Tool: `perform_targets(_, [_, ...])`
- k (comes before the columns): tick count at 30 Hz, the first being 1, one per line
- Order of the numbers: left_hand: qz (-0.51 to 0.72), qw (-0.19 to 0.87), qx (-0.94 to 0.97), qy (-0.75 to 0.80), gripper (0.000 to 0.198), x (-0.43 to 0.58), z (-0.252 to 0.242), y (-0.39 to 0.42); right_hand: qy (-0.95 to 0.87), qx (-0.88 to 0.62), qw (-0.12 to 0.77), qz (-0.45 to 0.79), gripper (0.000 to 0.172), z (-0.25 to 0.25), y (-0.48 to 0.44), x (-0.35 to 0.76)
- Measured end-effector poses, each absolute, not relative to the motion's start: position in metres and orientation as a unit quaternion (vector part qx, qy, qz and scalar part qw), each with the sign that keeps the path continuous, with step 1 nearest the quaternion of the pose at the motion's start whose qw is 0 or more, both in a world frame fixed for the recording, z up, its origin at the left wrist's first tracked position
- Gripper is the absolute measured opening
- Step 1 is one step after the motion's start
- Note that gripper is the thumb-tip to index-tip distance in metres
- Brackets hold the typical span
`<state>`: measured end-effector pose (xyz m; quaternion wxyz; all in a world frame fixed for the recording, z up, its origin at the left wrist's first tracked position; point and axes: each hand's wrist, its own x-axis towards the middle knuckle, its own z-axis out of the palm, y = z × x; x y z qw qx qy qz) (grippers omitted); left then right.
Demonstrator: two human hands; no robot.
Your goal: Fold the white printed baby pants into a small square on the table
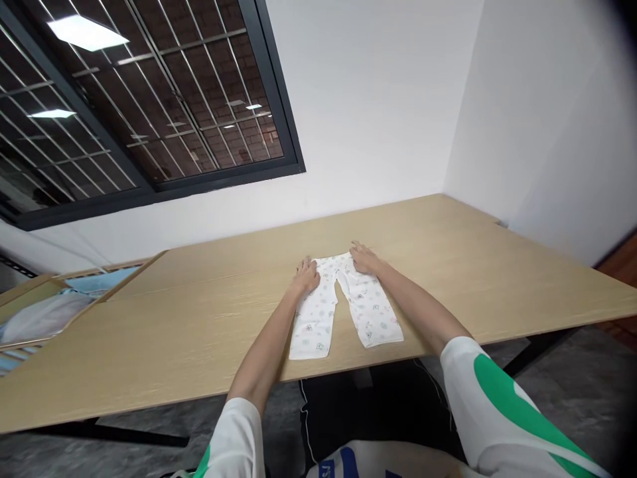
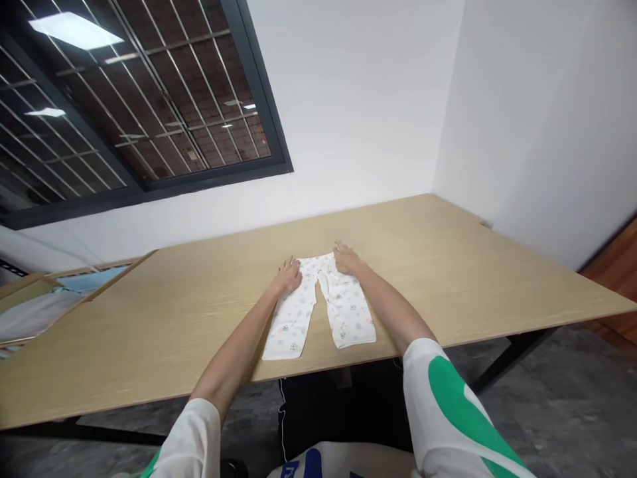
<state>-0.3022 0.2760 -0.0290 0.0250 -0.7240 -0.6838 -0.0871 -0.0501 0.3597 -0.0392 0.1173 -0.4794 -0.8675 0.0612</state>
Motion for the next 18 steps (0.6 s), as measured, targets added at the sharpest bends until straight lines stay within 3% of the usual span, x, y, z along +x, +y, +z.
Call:
perform_targets(9, [-0.080,-0.009,-0.712,-0.697,0.042,-0.294,-0.009,0.260,-0.856,-0.482,0.108,0.154,0.054,-0.055,0.366,-0.036])
perform_targets(18, [-0.070,-0.082,-0.752,-0.651,0.042,-0.171,0.004,0.163,-0.796,-0.546,0.190,0.180,0.042,-0.059,0.389,-0.041])
